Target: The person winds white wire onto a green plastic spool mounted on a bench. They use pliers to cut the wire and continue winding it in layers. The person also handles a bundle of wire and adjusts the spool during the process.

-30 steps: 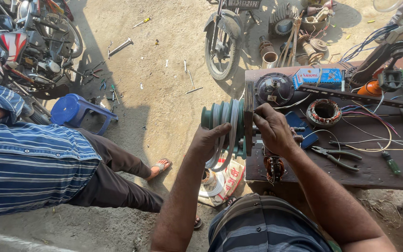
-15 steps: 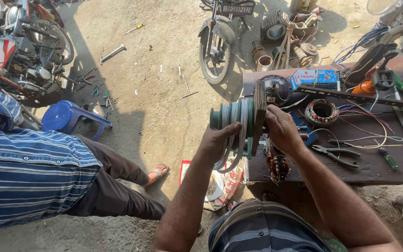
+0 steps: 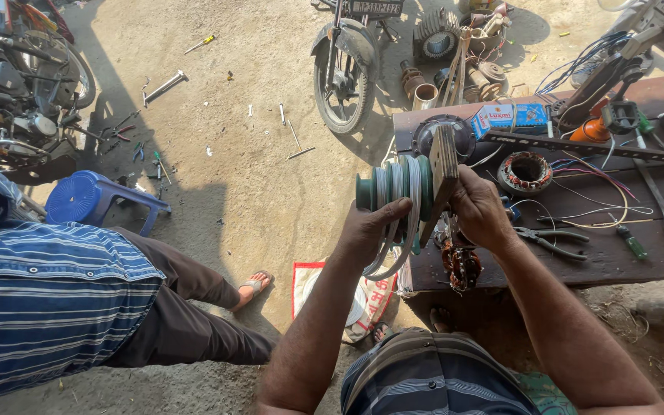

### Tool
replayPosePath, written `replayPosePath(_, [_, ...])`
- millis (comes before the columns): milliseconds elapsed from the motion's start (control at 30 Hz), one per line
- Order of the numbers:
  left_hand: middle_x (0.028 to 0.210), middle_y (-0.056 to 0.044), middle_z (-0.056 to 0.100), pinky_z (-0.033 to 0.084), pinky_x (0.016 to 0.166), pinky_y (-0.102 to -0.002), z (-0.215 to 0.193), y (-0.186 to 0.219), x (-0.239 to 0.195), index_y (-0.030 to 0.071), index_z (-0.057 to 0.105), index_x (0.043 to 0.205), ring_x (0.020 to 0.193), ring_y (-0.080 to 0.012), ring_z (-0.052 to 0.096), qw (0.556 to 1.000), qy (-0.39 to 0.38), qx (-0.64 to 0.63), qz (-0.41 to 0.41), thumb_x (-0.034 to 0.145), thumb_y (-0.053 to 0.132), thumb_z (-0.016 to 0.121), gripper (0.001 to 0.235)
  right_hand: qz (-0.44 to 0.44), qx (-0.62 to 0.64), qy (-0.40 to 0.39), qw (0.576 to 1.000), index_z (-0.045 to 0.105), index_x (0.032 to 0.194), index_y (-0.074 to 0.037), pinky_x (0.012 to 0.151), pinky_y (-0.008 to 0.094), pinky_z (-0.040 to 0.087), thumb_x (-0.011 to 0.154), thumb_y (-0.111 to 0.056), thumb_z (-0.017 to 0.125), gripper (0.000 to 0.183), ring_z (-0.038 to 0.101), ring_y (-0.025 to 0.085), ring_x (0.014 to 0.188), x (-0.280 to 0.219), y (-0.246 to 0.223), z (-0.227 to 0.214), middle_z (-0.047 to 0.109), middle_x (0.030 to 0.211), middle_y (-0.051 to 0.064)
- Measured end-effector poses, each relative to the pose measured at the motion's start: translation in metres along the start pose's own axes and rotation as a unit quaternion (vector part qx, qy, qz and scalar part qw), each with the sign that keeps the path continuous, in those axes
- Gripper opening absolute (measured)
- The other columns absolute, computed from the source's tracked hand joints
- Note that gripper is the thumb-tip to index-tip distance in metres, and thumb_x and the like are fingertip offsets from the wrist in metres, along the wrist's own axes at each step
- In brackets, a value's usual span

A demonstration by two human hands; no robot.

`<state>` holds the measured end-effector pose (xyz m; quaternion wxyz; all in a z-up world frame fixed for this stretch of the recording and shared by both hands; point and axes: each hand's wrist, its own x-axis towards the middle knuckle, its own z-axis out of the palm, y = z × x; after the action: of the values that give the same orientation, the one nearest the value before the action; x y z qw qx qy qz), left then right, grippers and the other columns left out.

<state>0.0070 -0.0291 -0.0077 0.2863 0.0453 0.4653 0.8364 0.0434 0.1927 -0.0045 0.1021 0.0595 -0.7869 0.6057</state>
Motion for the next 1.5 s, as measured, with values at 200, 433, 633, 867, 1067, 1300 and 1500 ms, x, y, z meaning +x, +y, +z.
replayPosePath(200, [0.093,-0.009,0.074,0.062,0.067,-0.033,0.002,0.006,-0.003,0.000,0.069,0.112,0.079,-0.0178,0.074,1.000,-0.004,0.022,0.008,0.082,0.028,0.087,0.044,0.166,0.200,0.053,0.964,0.066,0.086,-0.004,0.038,0.027,0.029,0.110,-0.044,0.047,0.050,0.037,0.008,0.046,-0.004,0.016,0.010,0.055,0.062,0.001])
replayPosePath(433, [0.098,-0.009,0.073,0.059,0.072,-0.034,-0.011,-0.003,-0.001,0.000,0.067,0.117,0.085,-0.0196,0.071,0.998,-0.037,-0.005,0.055,0.089,0.033,0.085,0.048,0.032,-0.092,0.113,0.989,0.066,0.098,0.000,0.048,0.032,0.048,0.093,-0.041,0.066,0.041,0.061,0.015,0.060,-0.069,-0.012,0.068,0.065,0.076,0.010])
replayPosePath(633, [0.114,-0.012,0.075,0.062,0.095,-0.033,-0.064,-0.009,-0.008,-0.005,0.065,0.128,0.104,-0.0202,0.074,0.991,-0.086,-0.064,0.081,0.093,0.043,0.079,0.061,0.096,0.070,0.025,0.993,0.057,0.128,-0.002,0.088,0.036,0.057,0.091,-0.021,0.074,0.044,0.067,0.018,0.105,-0.058,-0.021,0.105,0.069,0.114,0.013])
replayPosePath(867, [0.121,-0.019,0.072,0.057,0.093,-0.043,-0.127,-0.010,0.011,-0.002,0.063,0.132,0.111,-0.0270,0.069,0.947,0.096,0.265,0.152,0.079,0.030,0.090,0.068,0.110,0.231,0.000,0.967,0.063,0.124,-0.005,0.088,0.035,0.056,0.106,-0.016,0.055,0.023,0.070,0.017,0.098,-0.056,-0.022,0.114,0.075,0.104,0.009])
replayPosePath(1067, [0.117,-0.013,0.075,0.050,0.097,-0.042,-0.108,-0.023,0.055,0.006,0.071,0.124,0.110,-0.0279,0.069,0.904,-0.103,0.403,0.097,0.080,0.020,0.082,0.047,0.125,0.290,0.001,0.949,0.065,0.121,-0.001,0.090,0.037,0.056,0.106,-0.017,0.055,0.024,0.070,0.020,0.097,-0.059,-0.013,0.117,0.074,0.102,0.010])
replayPosePath(1300, [0.085,-0.011,0.076,0.057,0.074,-0.037,-0.080,-0.023,0.050,0.005,0.075,0.099,0.079,-0.0219,0.073,0.891,-0.025,0.453,0.029,0.083,0.019,0.071,0.022,0.166,0.364,0.025,0.916,0.065,0.120,0.002,0.087,0.041,0.057,0.103,-0.017,0.059,0.026,0.071,0.024,0.094,-0.057,-0.031,0.114,0.074,0.099,0.014])
replayPosePath(1500, [0.065,-0.005,0.062,0.043,0.040,-0.028,-0.099,-0.051,0.053,0.000,0.068,0.089,0.048,-0.0118,0.056,0.985,-0.026,0.170,-0.034,0.088,0.015,0.068,0.015,0.177,0.260,0.020,0.949,0.066,0.121,0.005,0.097,0.039,0.057,0.100,-0.016,0.062,0.030,0.074,0.023,0.104,-0.053,-0.052,0.115,0.077,0.108,0.017])
